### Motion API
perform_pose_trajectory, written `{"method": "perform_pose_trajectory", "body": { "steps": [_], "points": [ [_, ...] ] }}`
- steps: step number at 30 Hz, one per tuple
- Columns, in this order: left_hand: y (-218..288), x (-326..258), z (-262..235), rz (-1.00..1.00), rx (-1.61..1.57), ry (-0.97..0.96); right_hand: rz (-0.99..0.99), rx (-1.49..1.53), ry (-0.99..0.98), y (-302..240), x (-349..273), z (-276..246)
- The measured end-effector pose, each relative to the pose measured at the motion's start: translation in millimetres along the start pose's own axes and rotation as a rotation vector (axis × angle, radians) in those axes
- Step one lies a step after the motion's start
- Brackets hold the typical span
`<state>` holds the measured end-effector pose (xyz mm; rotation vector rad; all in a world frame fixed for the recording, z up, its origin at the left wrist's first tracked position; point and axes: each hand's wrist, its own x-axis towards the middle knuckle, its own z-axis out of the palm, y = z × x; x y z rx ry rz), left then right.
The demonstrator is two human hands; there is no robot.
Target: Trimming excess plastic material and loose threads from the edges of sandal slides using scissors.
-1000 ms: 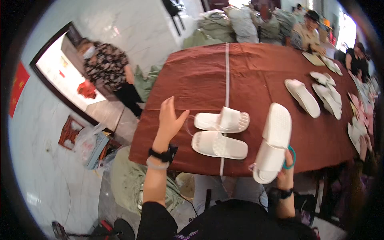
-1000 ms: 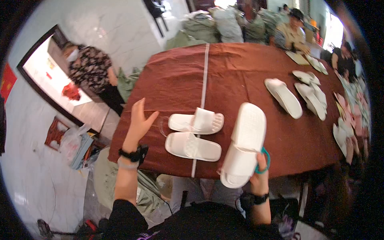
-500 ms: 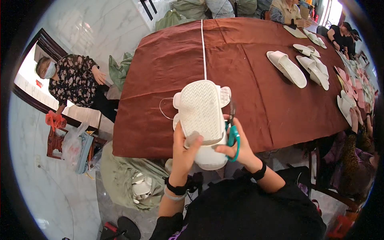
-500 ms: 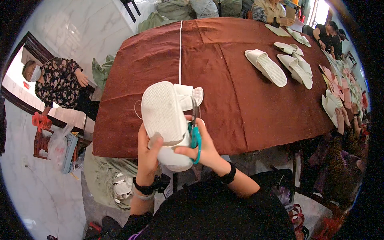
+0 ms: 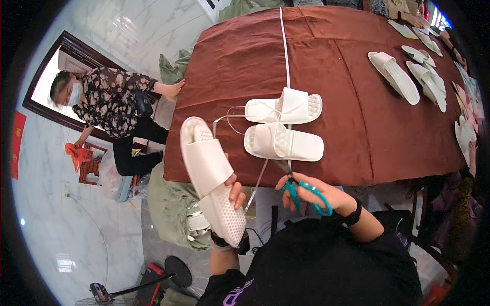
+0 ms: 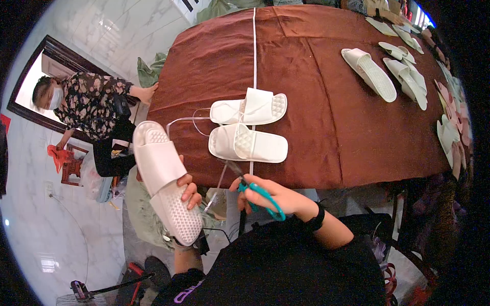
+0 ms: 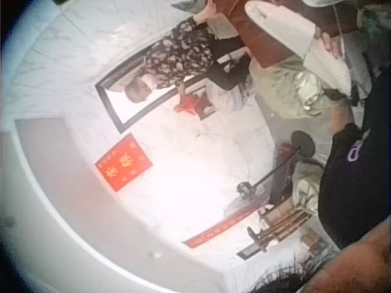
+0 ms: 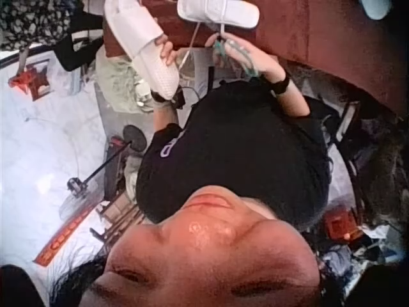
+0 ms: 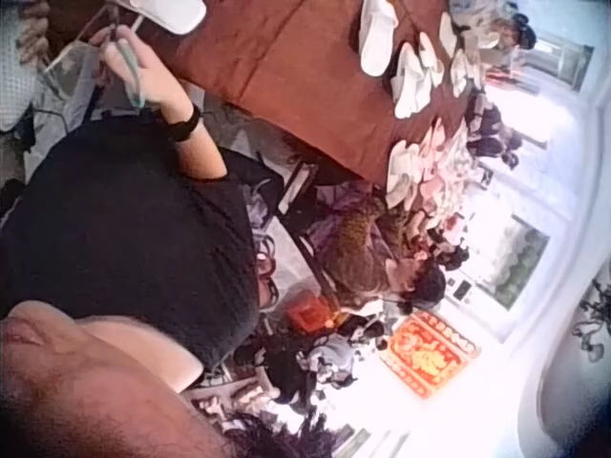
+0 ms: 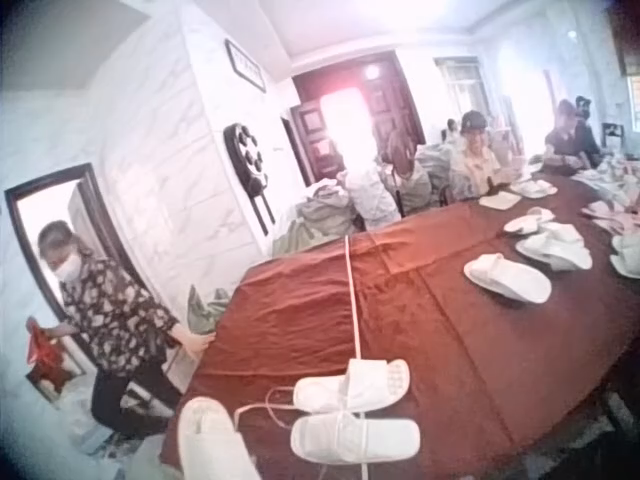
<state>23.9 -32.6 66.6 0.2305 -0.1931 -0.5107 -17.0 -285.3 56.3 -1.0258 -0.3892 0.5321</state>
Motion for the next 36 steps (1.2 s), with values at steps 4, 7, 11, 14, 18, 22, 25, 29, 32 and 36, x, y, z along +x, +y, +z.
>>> {"method": "perform_pose_trajectory", "body": {
  "steps": [4,7,11,14,18,22,25,29,32,36],
  "points": [
    [22,-4,10,-0.064,-0.006,-0.054,0.043,-0.022,-0.027,9,15,-3],
    [25,-13,19,-0.063,0.062,-0.020,0.026,0.057,-0.018,0,33,-2],
    [21,-18,26,-0.059,0.085,0.041,0.099,0.531,-0.175,-17,61,-4],
    [18,-18,32,-0.030,0.071,0.070,0.113,0.731,-0.098,-16,77,-17],
    [21,-8,37,-0.012,0.088,0.089,0.128,0.901,-0.100,-8,89,-33],
    [25,-16,35,0.037,0.106,0.107,0.112,0.745,-0.280,-23,73,-20],
    [25,-33,34,0.057,0.107,0.114,0.204,0.703,-0.364,-12,60,-5],
    [20,-41,28,0.045,0.084,0.127,0.235,0.756,-0.158,1,68,3],
    [35,-72,-1,-0.019,0.213,0.045,0.264,0.914,-0.041,6,87,8],
    [29,-52,25,0.009,0.140,-0.007,0.256,0.968,0.014,21,95,-2]
  ]
}}
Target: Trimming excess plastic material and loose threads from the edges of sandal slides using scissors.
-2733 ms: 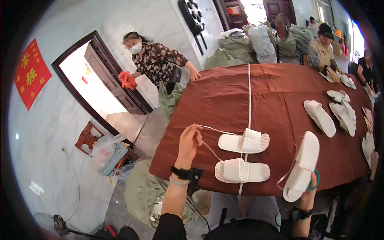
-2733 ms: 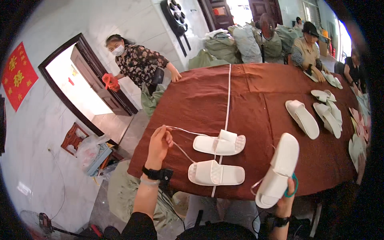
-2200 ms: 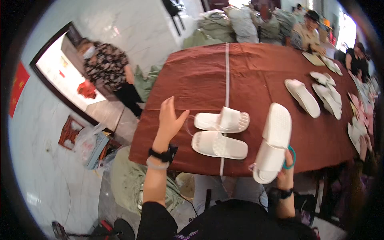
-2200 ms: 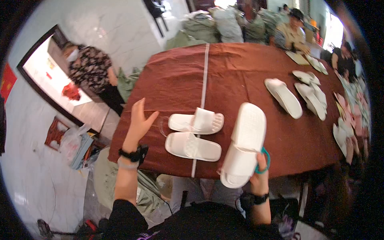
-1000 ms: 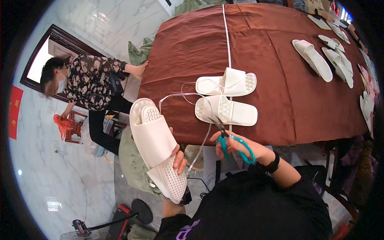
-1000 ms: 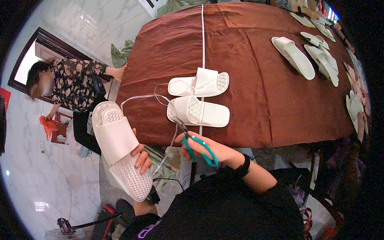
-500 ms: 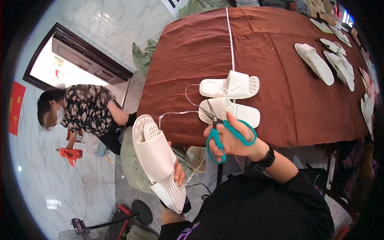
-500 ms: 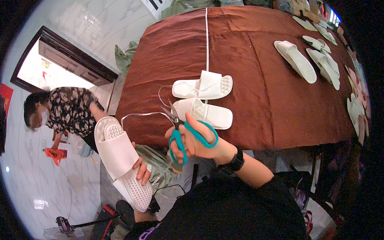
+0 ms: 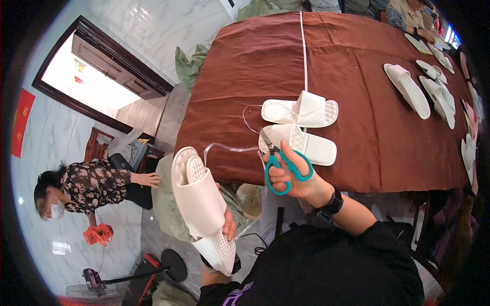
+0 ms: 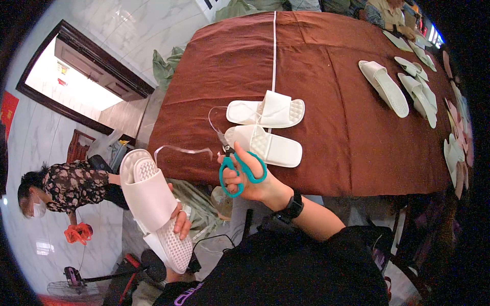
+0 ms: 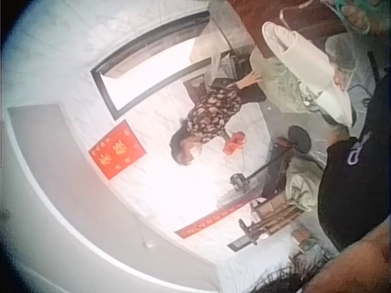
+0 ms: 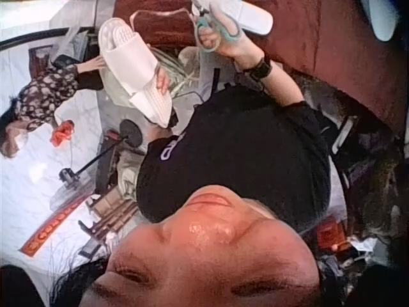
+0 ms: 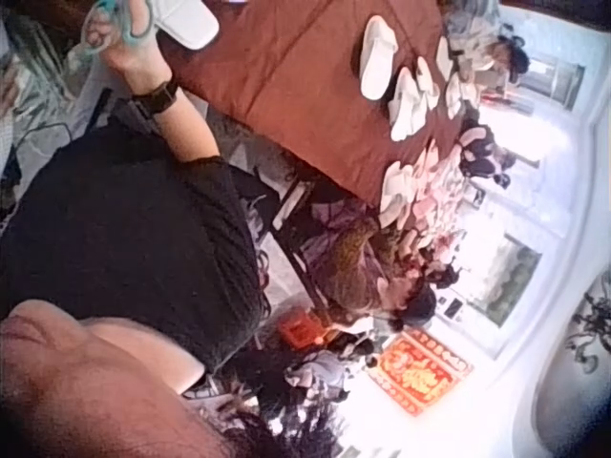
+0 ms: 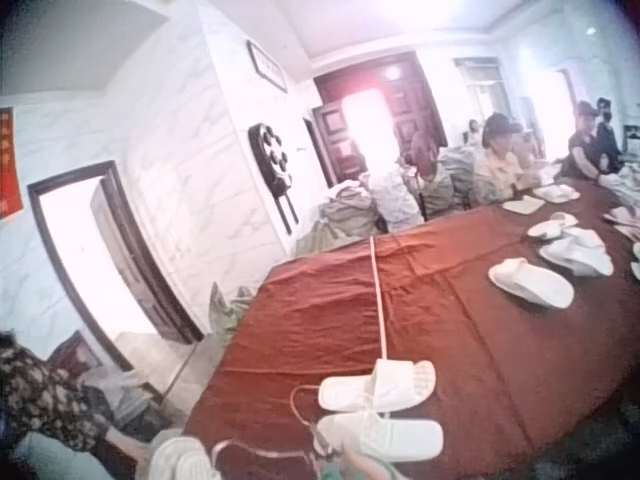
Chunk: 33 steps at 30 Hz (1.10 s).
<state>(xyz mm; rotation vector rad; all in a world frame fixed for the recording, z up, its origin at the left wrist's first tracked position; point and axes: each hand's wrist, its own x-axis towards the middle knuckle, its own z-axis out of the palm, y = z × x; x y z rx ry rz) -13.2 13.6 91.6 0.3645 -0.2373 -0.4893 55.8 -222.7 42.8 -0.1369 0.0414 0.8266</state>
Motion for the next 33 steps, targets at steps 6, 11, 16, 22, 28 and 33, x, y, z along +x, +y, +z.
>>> {"method": "perform_pose_trajectory", "body": {
  "steps": [6,11,16,22,28,33],
  "points": [
    [5,-6,-8,0.031,-0.085,-0.016,-0.181,-0.012,0.022,-8,-7,-8],
    [15,1,-17,-0.003,-0.160,-0.082,-0.422,-0.591,-0.024,-8,-10,17],
    [18,18,-14,0.069,-0.191,-0.132,-0.265,-0.894,-0.029,10,-3,42],
    [27,27,-24,0.243,-0.198,-0.104,-0.048,-0.937,-0.182,83,8,9],
    [44,-16,-35,0.525,-0.288,0.005,-0.366,-0.918,0.043,80,11,0],
    [35,-27,-42,0.635,-0.305,0.098,-0.410,-1.204,-0.125,105,55,-18]
  ]
}}
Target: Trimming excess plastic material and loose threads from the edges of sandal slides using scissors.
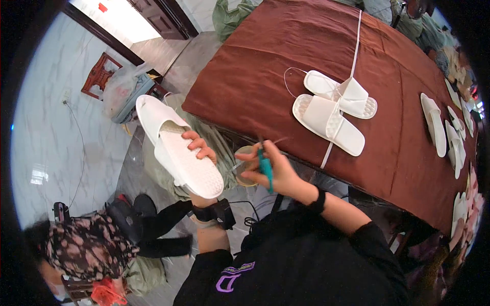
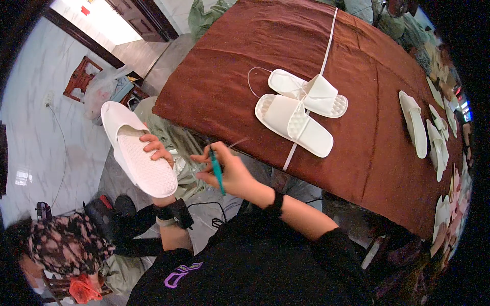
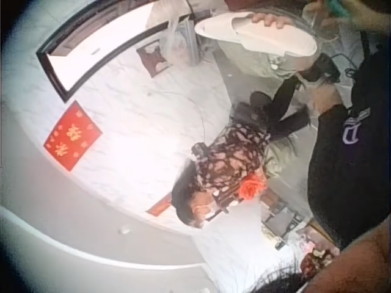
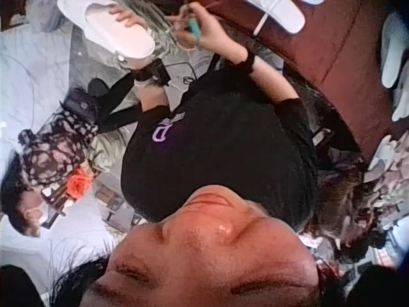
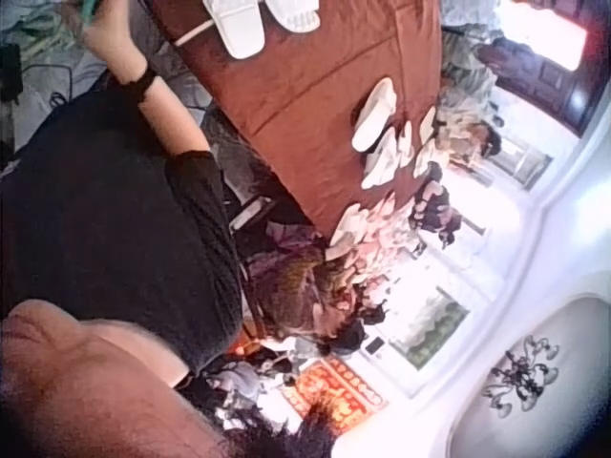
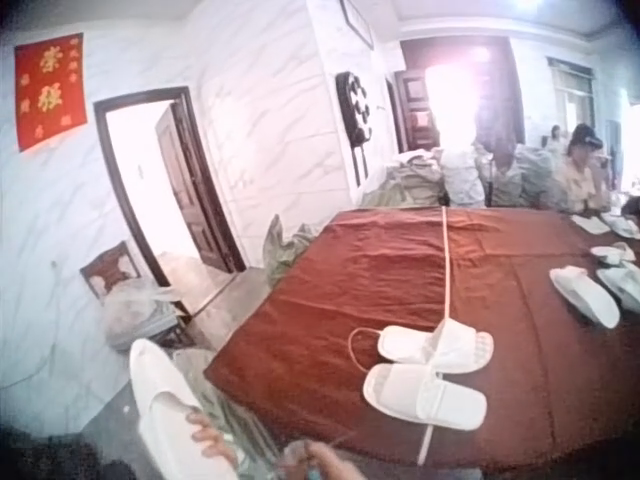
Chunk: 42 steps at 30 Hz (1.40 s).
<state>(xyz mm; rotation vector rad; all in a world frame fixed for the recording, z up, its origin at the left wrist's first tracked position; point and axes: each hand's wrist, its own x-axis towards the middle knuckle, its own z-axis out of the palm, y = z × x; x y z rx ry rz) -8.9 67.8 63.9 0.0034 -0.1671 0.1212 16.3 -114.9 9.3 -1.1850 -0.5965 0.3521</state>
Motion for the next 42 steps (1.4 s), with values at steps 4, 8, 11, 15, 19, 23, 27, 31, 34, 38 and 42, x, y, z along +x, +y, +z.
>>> {"method": "perform_pose_trajectory", "body": {
  "steps": [4,8,11,15,19,23,27,31,34,38,42],
  "points": [
    [3,-4,-9,0.033,-0.051,0.057,0.239,0.208,-0.139,19,1,34],
    [17,-14,-24,0.071,-0.096,0.101,0.273,0.258,-0.141,25,-4,39],
    [53,-21,-41,0.152,-0.152,0.192,0.237,0.255,-0.011,15,-9,22],
    [137,-52,-59,0.419,0.031,0.195,0.177,0.166,0.202,14,-20,-20],
    [224,-122,-87,0.743,0.391,0.338,0.192,0.230,0.483,12,-14,-49],
    [298,-220,-141,1.311,1.490,0.858,0.242,0.162,0.371,13,-2,-30],
    [280,-238,-147,1.235,1.138,0.834,0.343,-0.008,0.070,46,15,-9],
    [244,-224,-142,1.078,0.937,0.762,0.183,-0.421,-0.054,84,43,15],
    [231,-213,-136,0.946,0.340,0.733,0.209,-0.619,-0.142,106,59,28],
    [207,-188,-129,0.844,0.272,0.682,0.404,-0.457,-0.138,162,66,23],
    [205,-182,-131,0.753,0.264,0.667,0.336,-0.572,-0.051,220,62,13]
  ]
}}
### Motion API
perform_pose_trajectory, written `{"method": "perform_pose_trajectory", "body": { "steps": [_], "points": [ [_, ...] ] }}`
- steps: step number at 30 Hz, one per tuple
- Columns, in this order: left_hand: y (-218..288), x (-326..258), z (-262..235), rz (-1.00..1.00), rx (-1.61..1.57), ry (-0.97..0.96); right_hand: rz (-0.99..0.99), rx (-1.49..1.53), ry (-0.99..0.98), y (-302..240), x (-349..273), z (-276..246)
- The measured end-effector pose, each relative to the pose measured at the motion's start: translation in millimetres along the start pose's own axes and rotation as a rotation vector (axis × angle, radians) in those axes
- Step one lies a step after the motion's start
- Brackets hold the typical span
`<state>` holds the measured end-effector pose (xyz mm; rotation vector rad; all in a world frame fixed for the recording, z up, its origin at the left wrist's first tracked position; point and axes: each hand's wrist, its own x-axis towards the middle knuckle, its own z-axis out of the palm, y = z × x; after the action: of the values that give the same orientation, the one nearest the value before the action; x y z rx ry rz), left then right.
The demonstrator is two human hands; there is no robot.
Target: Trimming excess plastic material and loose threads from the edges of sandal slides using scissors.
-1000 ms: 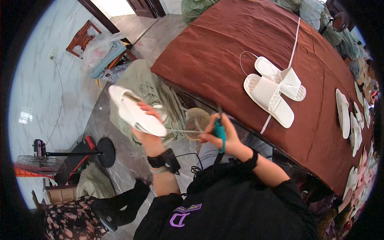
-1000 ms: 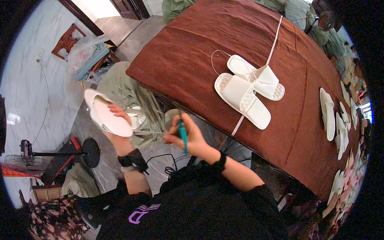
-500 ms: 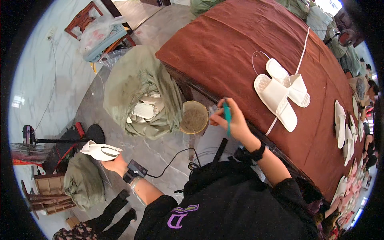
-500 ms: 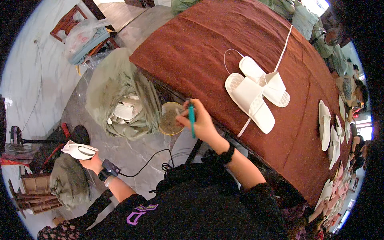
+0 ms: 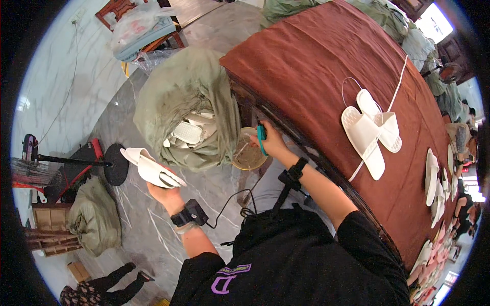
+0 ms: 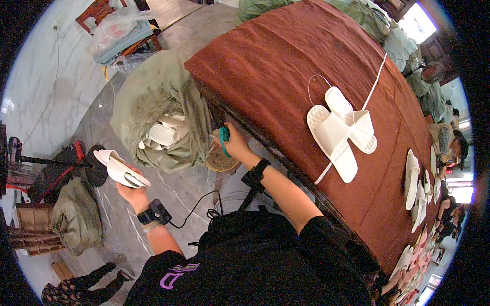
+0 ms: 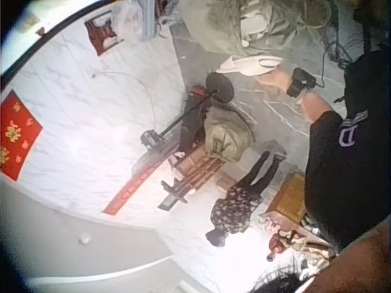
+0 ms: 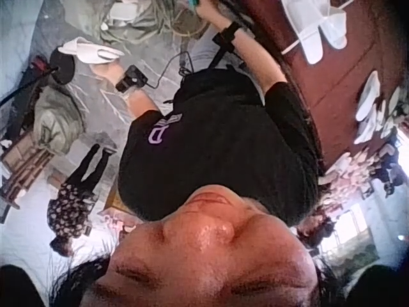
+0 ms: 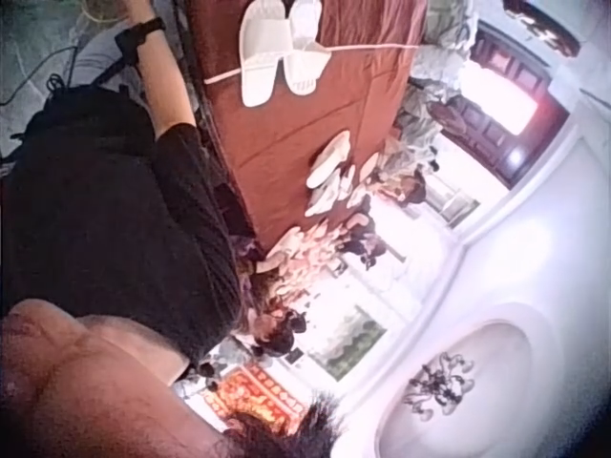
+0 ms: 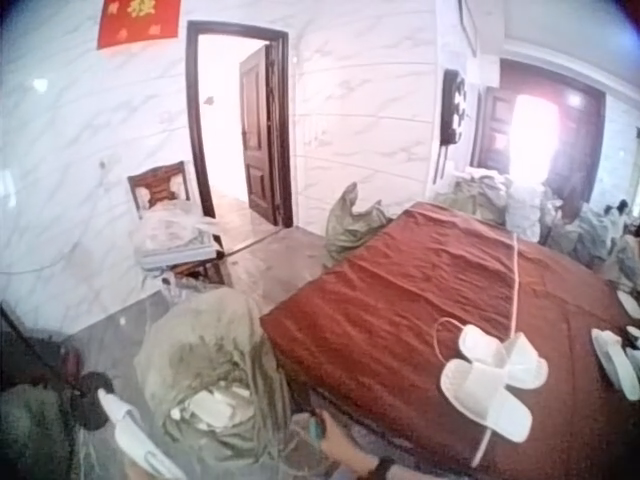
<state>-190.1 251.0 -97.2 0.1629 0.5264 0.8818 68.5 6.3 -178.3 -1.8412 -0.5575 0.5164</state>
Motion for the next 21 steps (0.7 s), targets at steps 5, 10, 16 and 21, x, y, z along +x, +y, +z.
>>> {"method": "perform_pose_trajectory", "body": {
  "steps": [5,10,16,21],
  "points": [
    [-10,-7,12,-0.048,0.041,-0.115,-0.048,-0.115,-0.012,28,5,9],
    [-16,-15,25,-0.085,-0.061,-0.090,0.014,-0.204,-0.071,33,6,9],
    [-49,-24,36,0.145,0.384,0.038,-0.012,0.243,-0.009,21,-14,-4],
    [-108,-66,77,0.206,0.777,-0.215,0.102,0.837,-0.246,-102,-87,-57]
  ]
}}
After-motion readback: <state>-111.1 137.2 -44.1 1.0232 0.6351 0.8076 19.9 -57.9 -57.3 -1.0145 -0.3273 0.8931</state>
